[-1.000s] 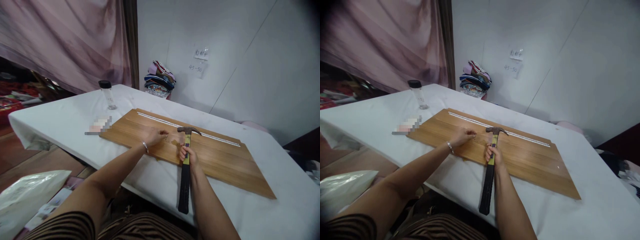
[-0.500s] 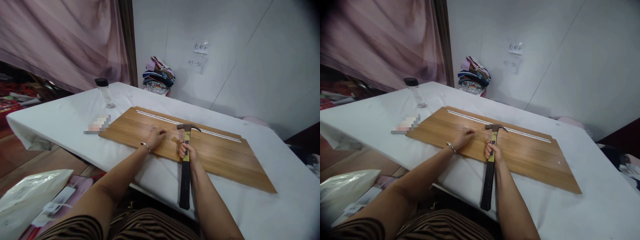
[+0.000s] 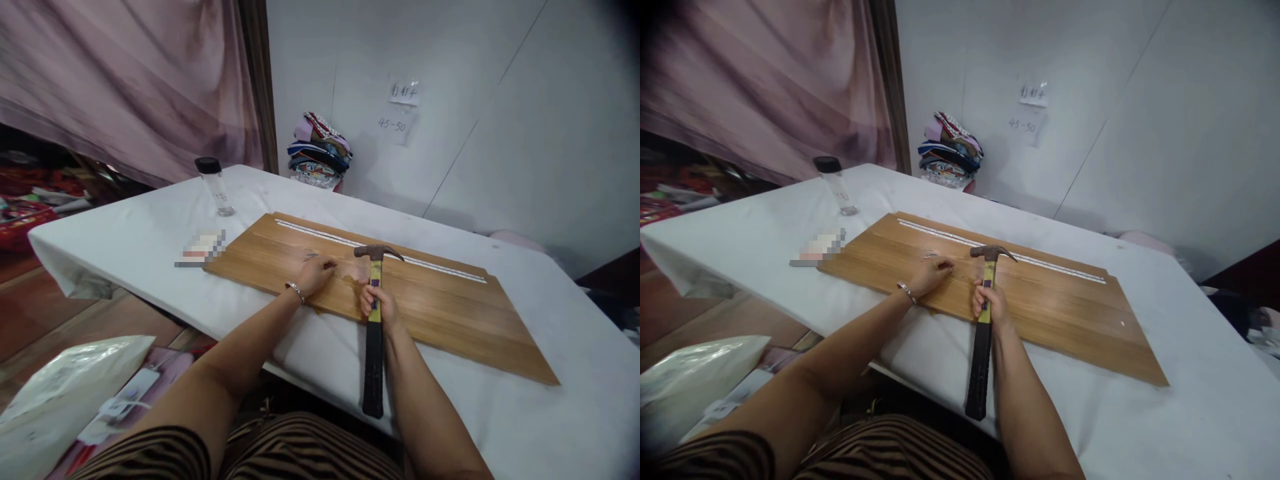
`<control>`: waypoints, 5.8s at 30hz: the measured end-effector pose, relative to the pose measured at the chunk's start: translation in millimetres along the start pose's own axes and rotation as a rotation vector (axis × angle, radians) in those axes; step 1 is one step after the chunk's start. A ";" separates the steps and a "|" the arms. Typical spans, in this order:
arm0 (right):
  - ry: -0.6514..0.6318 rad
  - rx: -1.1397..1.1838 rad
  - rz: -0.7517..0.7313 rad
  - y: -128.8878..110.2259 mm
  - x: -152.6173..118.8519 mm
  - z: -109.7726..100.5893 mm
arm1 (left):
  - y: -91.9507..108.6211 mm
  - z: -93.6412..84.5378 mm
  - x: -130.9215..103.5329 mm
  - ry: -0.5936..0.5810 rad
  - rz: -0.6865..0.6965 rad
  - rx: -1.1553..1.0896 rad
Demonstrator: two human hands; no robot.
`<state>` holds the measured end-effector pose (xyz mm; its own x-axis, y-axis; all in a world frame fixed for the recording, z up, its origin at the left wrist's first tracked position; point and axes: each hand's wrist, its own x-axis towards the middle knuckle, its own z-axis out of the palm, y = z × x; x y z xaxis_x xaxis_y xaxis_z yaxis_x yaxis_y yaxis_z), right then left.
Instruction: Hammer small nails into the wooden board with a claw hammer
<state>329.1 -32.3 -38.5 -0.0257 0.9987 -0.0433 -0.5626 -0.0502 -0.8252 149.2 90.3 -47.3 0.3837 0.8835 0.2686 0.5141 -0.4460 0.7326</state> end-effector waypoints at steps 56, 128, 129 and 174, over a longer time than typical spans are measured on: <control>-0.066 -0.232 0.092 5.4 -5.3 19.8 | 9.0 -4.4 -3.2 0.001 0.080 0.160; 0.006 -0.465 0.056 12.1 -12.5 39.5 | -9.9 -39.1 -14.9 -0.059 0.037 0.343; 0.007 -0.468 0.052 11.9 -12.7 39.9 | -10.0 -39.1 -14.8 -0.059 0.042 0.346; 0.021 -0.450 0.050 17.3 -6.7 33.8 | -14.6 -36.8 -13.9 -0.064 0.169 0.326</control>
<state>291.6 -39.7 -33.5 -0.0246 0.9950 -0.0972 -0.1453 -0.0998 -0.9843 108.1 89.8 -38.7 0.5259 0.7872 0.3220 0.6525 -0.6163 0.4410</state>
